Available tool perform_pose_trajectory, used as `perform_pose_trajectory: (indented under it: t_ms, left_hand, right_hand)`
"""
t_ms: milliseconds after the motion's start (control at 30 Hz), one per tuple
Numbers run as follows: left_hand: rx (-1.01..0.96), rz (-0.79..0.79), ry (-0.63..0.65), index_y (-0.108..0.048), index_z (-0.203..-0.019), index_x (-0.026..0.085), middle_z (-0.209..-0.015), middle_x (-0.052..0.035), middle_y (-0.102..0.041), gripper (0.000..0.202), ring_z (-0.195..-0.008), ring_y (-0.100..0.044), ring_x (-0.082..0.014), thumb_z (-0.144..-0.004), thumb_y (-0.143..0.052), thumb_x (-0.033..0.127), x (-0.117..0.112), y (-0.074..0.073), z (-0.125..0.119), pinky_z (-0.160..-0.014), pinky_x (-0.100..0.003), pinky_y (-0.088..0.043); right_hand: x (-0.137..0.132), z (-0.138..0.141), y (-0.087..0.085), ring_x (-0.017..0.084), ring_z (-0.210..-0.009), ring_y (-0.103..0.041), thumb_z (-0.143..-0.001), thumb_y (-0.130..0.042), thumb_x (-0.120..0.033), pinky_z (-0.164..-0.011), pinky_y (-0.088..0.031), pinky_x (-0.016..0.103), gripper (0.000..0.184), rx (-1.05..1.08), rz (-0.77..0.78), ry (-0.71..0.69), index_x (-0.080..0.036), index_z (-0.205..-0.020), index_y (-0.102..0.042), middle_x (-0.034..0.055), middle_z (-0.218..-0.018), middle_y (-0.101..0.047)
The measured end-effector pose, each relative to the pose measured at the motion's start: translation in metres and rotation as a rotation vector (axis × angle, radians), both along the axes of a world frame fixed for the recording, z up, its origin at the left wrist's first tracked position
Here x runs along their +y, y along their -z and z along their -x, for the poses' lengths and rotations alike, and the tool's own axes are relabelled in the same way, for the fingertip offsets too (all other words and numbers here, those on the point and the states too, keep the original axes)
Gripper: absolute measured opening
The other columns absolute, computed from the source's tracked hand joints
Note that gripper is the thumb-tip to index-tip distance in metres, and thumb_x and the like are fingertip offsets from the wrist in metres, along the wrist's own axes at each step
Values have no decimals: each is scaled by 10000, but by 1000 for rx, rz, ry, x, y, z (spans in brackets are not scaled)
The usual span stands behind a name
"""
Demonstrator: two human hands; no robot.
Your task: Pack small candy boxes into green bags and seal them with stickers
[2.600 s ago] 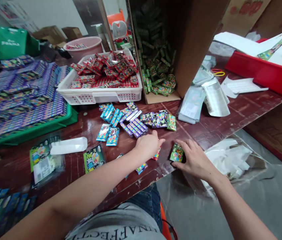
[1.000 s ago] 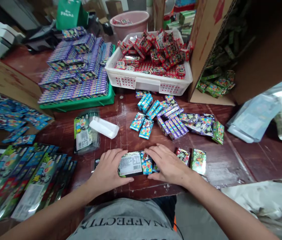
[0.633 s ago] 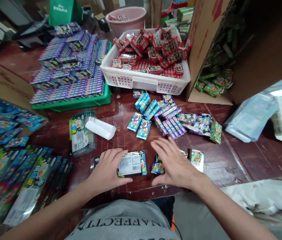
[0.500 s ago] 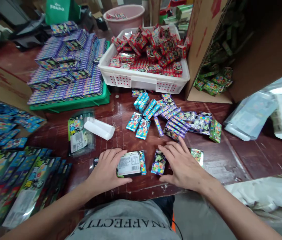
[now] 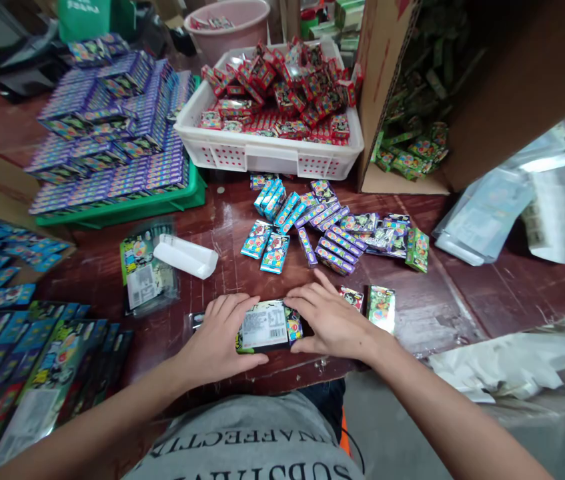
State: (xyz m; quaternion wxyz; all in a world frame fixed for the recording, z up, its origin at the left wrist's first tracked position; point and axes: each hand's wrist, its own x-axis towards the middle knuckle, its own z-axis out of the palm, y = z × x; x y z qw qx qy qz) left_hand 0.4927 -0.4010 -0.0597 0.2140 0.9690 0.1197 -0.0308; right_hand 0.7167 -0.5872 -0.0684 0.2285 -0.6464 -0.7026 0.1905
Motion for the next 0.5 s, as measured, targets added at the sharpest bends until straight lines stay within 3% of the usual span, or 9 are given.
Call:
perform_pose_trajectory:
  t_ms: [133, 200, 333, 400, 500]
  left_hand:
    - [19, -36, -21, -435, -1441, 162, -1377, -154, -519, 940, -1239, -467, -370, -670, -834, 521, -4, 1, -2, -1052, -521, -366]
    - [25, -53, -33, -437, -1442, 152, -1370, -157, -525, 947, -1230, -467, -371, -673, -829, 542, -5, 2, -4, -1041, -525, -374]
    - [16, -67, -29, -448, -1433, 156, -1382, -154, -525, 900, -1229, -474, -366, -704, -804, 547, -7, 3, -9, -1025, -521, -382]
    - [6, -73, -22, -458, -1425, 167, -1381, -148, -531, 869, -1230, -481, -366, -713, -796, 532, -6, 3, -9, -1020, -522, -380]
    - [-4, -80, 14, -471, -1420, 191, -1367, -134, -549, 859, -1221, -499, -364, -699, -803, 520, -1, 1, -10, -1027, -533, -364]
  right_hand:
    - [-11, 5, 3, 347, -1404, -432, -798, -738, -623, -1233, -141, 634, 943, -34, -1, 101, -169, -1530, -352, 189, -1507, -476]
    - [-17, 14, -2, 359, -1384, -441, -783, -731, -658, -1224, -96, 672, 1026, -34, 11, 167, -198, -1574, -266, 173, -1487, -505]
    - [-32, 30, -14, 333, -1353, -462, -855, -705, -581, -1223, -59, 681, 1105, 39, 1, 210, -205, -1619, 0, 130, -1397, -606]
    - [-50, 22, -16, 340, -1357, -459, -854, -703, -582, -1219, -95, 681, 1094, -7, -34, 351, -227, -1620, -8, 132, -1430, -581]
    - [-84, -8, -13, 406, -1434, -353, -786, -733, -648, -1189, -159, 706, 1066, -164, -35, 572, -259, -1608, -177, 153, -1585, -394]
